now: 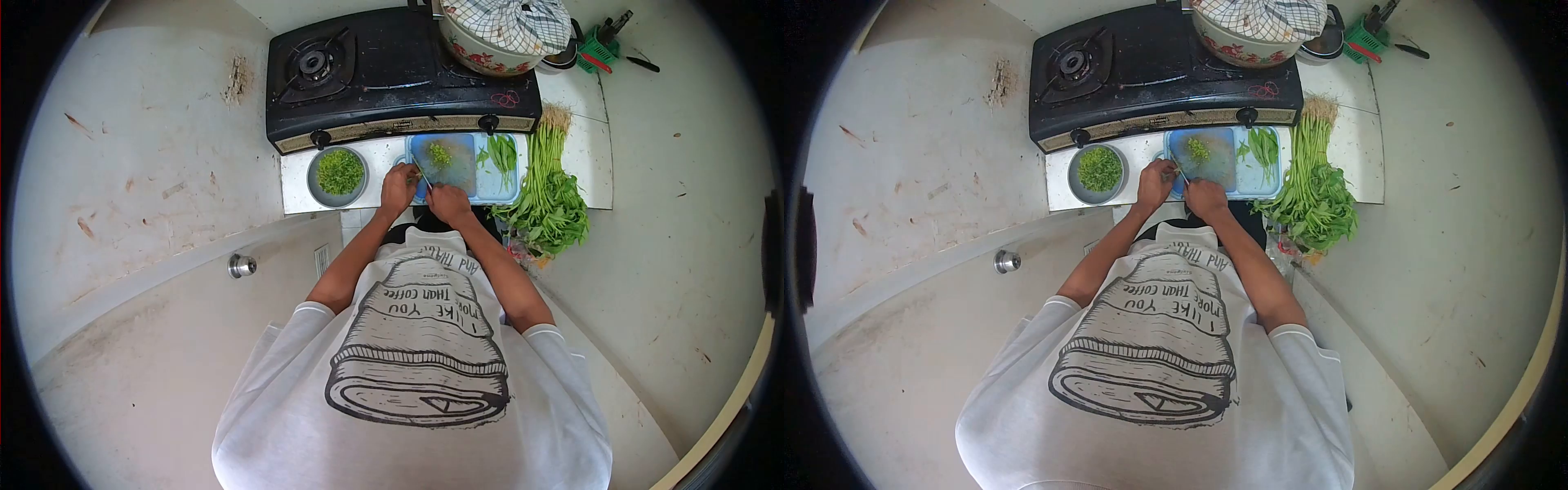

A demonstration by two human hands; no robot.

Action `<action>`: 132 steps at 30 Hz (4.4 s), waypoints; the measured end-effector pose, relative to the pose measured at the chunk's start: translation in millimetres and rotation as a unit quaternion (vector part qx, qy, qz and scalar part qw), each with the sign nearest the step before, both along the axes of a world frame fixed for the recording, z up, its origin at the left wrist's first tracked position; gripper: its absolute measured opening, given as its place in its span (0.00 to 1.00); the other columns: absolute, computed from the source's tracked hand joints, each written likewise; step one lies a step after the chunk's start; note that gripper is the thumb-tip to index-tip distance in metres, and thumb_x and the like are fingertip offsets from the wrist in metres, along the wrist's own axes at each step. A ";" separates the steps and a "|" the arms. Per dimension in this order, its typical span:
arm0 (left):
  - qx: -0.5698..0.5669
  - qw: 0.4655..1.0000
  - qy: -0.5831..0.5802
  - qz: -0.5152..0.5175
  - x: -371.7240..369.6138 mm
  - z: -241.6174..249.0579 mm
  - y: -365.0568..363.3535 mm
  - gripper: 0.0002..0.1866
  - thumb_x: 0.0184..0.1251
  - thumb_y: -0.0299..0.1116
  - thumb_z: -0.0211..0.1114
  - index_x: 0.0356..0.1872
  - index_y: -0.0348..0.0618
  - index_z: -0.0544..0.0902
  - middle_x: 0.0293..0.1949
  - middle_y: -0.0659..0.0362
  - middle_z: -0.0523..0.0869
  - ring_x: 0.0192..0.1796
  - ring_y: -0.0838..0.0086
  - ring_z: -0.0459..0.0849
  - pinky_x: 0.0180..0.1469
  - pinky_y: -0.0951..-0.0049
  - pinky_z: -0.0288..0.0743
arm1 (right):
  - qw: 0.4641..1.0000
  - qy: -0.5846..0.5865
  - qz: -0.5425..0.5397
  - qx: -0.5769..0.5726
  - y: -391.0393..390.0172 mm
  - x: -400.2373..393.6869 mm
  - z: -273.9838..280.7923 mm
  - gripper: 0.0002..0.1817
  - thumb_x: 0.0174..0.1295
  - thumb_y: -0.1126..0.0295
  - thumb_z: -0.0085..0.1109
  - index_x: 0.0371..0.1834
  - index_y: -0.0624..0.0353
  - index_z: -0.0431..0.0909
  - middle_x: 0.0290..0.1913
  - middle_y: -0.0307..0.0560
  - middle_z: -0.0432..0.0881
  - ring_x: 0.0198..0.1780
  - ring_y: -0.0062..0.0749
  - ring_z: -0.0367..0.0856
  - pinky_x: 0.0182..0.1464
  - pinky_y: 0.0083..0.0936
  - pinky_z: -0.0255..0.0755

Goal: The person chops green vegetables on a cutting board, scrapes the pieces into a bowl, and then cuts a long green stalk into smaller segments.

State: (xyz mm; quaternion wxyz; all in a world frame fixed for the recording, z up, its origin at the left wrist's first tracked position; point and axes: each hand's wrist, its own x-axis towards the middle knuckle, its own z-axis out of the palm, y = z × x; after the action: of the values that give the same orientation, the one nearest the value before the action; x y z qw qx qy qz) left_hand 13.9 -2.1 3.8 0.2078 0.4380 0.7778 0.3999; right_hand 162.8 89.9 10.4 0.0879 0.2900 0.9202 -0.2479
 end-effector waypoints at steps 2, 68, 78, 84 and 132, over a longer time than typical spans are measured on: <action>0.005 1.000 -0.020 0.013 1.7 -0.3 0.4 0.05 0.58 0.23 0.67 0.36 0.36 0.86 0.35 0.47 0.84 0.43 0.49 0.84 0.50 0.55 0.78 | 1.000 0.007 0.002 0.003 1.6 2.3 -2.6 0.23 0.74 0.54 0.51 0.36 0.64 0.84 0.32 0.62 0.88 0.36 0.57 0.89 0.44 0.49 0.83; -0.007 0.997 0.067 -0.029 6.7 13.1 0.5 0.09 0.62 0.23 0.67 0.43 0.38 0.84 0.36 0.46 0.80 0.43 0.47 0.81 0.48 0.52 0.77 | 1.000 0.003 0.002 -0.017 13.6 20.1 10.0 0.24 0.75 0.53 0.49 0.39 0.64 0.84 0.30 0.64 0.87 0.35 0.61 0.88 0.44 0.53 0.82; 0.012 0.999 0.039 -0.026 4.6 7.7 -0.5 0.09 0.62 0.22 0.66 0.43 0.37 0.86 0.37 0.45 0.79 0.43 0.47 0.81 0.48 0.52 0.76 | 1.000 0.005 0.010 -0.022 6.5 25.7 4.7 0.25 0.75 0.53 0.49 0.35 0.65 0.84 0.30 0.65 0.87 0.34 0.61 0.88 0.42 0.52 0.82; 0.018 0.999 0.030 -0.022 3.5 1.3 -1.2 0.08 0.62 0.21 0.67 0.42 0.37 0.86 0.37 0.45 0.79 0.42 0.48 0.81 0.47 0.53 0.76 | 1.000 0.013 0.002 -0.006 7.4 5.6 0.5 0.23 0.75 0.55 0.50 0.36 0.66 0.84 0.31 0.64 0.87 0.37 0.59 0.89 0.44 0.50 0.83; 0.024 0.999 0.034 -0.025 2.3 0.4 1.4 0.09 0.61 0.22 0.67 0.43 0.37 0.87 0.38 0.46 0.83 0.44 0.47 0.83 0.50 0.53 0.78 | 0.999 -0.023 0.021 -0.012 13.4 4.1 2.7 0.24 0.77 0.55 0.48 0.37 0.64 0.85 0.37 0.63 0.88 0.39 0.59 0.89 0.47 0.49 0.82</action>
State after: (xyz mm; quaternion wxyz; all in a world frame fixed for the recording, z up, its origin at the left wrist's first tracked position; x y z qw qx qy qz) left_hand 16.2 -0.7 4.1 0.1809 0.4757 0.7631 0.3983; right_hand 166.8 103.3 13.2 0.1180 0.2756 0.9205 -0.2505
